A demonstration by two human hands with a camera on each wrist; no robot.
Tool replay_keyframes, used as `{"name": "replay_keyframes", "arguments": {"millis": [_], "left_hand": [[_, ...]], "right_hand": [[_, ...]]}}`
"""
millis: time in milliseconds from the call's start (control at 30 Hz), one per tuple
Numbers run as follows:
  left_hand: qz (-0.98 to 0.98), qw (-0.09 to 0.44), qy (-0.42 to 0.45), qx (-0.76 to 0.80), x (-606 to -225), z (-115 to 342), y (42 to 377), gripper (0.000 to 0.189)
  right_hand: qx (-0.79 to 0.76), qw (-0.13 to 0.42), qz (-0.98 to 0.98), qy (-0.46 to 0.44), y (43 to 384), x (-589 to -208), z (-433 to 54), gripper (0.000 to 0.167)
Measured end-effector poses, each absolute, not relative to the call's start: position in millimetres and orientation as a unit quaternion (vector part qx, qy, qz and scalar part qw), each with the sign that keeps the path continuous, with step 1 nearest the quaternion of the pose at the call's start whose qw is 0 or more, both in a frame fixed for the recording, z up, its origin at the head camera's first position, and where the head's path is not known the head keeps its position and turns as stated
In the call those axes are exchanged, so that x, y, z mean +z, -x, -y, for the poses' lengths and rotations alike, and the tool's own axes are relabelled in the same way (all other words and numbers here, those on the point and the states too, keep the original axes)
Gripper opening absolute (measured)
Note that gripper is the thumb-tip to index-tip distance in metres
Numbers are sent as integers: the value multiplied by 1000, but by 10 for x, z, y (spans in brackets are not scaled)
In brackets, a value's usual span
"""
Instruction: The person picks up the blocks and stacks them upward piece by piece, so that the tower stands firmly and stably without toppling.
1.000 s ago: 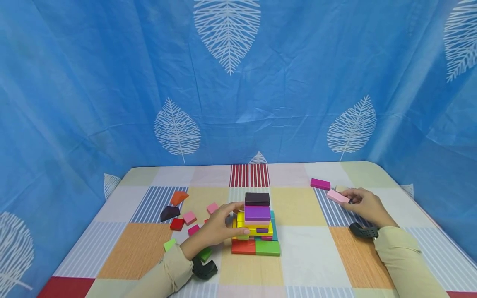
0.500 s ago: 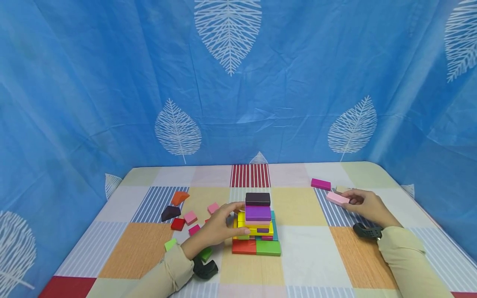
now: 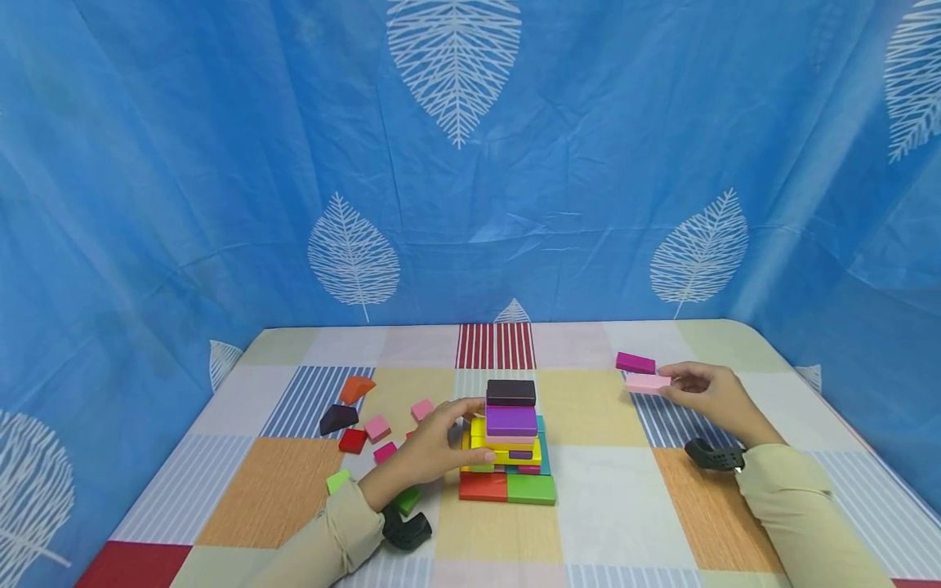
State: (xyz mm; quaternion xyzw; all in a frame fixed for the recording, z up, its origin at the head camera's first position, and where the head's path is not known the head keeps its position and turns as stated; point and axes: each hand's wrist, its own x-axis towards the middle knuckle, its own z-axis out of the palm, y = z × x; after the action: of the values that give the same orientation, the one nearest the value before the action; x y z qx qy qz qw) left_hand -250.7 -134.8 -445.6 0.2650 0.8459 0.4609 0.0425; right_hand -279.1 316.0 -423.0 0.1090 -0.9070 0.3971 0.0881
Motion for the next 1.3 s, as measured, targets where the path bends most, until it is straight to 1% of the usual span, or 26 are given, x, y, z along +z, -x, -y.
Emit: {"name": "replay_keyframes", "arguments": {"millis": [400,700,1067,1300], "left_hand": [[-849,40,-262,457,-4451,1340,2509,75],[-849,40,-260,458,-4441,1341,2495,75],[-850,41,-256,459,-4450,1344,2491,75],[-848,49,-253,463,-4432,1335,2496,75]], "right_hand": [[428,89,886,-152,2743,-4019,-2809,38],[489,103,840,-210,2679,-3897,-2543,30],[512,113,795,-305,2472,-3760,-2152,28],[499,113,796,-323,2337,-3719,-1916,30]]}}
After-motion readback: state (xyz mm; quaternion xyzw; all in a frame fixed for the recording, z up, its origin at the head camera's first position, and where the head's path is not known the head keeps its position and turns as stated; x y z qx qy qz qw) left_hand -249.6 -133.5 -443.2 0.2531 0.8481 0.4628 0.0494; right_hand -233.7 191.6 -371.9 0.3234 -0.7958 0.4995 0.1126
